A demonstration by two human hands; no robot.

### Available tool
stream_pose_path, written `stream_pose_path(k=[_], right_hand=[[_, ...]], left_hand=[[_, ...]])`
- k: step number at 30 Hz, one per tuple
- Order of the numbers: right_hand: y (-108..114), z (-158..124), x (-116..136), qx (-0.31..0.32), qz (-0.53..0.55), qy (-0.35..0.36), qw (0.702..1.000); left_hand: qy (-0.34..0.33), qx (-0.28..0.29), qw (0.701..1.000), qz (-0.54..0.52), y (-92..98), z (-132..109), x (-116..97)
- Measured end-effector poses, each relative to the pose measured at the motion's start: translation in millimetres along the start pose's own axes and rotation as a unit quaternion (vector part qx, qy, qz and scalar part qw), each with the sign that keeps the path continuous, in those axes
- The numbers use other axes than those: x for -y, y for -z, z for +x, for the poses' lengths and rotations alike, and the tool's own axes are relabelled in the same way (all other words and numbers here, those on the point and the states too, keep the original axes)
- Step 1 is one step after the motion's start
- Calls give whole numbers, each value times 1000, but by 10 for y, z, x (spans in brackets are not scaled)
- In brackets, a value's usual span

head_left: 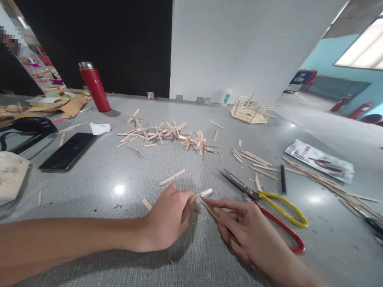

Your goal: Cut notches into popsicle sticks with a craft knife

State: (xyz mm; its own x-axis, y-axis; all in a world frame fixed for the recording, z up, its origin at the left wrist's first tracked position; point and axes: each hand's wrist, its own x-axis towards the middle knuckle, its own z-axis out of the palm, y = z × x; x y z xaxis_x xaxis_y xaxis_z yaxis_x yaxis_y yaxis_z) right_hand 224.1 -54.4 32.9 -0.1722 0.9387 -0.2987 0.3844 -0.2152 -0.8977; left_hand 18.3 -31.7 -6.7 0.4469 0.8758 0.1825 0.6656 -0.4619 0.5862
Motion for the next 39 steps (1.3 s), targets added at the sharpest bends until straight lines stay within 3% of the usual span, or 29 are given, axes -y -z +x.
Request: stream_pose_path(k=[2,3,7,9,11,17,21,23,24,27,29,31,35,39], right_hand=[[-24,-18,-51,-17,-151,87,985],[-21,-27,-83,-24,-236,149,960],[51,-65,-200,-19,-502,344,793],[83,-75,-224,-23,-589,387,710],[99,-74,-223,-32,-630,408,659],[134,-46,-169,-33,-619,425,660],[203,-33,-192,-56,-629,436,641],[248,-25,-203,-78,-600,428,672],[268,-23,-196,-98,-561,408,714],[281,-28,-112,-172,-334,269,887],[248,-41,-20,-165,-165,169,958],[195,-56,60,-122,-46,105,986],[107,-75,111,-84,63,55,993],[79,-105,87,-95,38,70,992]], left_hand=[[-2,-3,1000,-18,2,7,-3],[-4,-5,1000,-24,2,10,-5],[7,-16,999,-36,1,27,-12],[18,-20,999,-41,3,36,-17],[24,-28,998,-55,6,42,-24],[35,-29,990,-133,42,50,-55],[63,-33,981,-179,111,109,-37],[80,-46,977,-191,145,143,-11],[86,-48,975,-197,158,153,-2],[91,-8,966,-243,186,142,-30],[88,37,951,-295,202,107,-98],[81,83,928,-354,222,66,-185],[82,158,885,-430,255,11,-312],[41,130,931,-340,230,-25,-327]])
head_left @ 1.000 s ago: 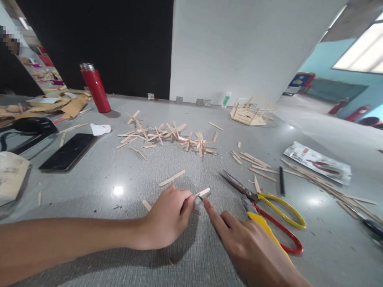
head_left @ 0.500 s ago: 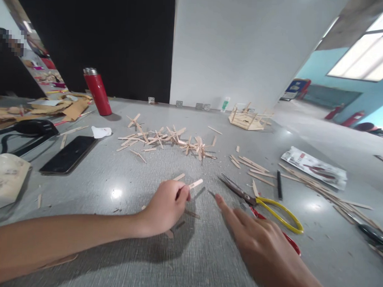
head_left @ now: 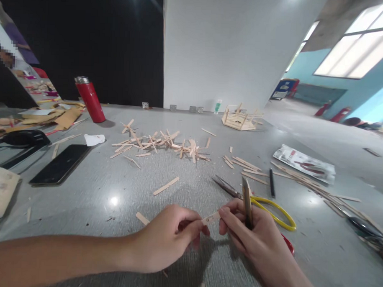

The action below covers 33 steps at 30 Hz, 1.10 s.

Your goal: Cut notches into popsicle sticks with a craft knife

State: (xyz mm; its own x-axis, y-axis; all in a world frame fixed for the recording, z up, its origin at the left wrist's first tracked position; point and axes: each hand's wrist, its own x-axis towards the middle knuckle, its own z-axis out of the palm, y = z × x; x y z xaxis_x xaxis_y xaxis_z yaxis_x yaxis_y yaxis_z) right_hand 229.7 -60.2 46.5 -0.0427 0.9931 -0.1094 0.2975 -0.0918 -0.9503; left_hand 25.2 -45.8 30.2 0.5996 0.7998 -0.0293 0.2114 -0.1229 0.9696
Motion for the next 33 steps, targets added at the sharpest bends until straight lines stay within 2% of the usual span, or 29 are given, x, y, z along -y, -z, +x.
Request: stream_pose_path(k=[5,8,10,13,18,25,30,33], right_hand=[[-26,-58,-24,12,9,-37,999],[-46,-78,-52,12,53,-90,994],[-50,-80,-68,20,79,-113,990],[-48,-68,-86,23,105,-121,987],[-57,-78,-110,35,93,-130,986],[-65,-120,-148,72,111,-166,977],[-74,-102,-148,79,125,-197,969],[-79,-98,-150,84,120,-226,963]], left_hand=[[-103,-100,978,151,-47,-41,102],[-185,-98,953,218,-71,-64,167],[-215,-93,942,241,-79,-73,200],[-222,-97,937,253,-73,-72,212],[-187,-64,954,225,-54,-51,160],[-182,-48,954,231,-60,-38,167],[-222,-6,932,286,-23,-32,207],[-229,45,907,350,3,-36,209]])
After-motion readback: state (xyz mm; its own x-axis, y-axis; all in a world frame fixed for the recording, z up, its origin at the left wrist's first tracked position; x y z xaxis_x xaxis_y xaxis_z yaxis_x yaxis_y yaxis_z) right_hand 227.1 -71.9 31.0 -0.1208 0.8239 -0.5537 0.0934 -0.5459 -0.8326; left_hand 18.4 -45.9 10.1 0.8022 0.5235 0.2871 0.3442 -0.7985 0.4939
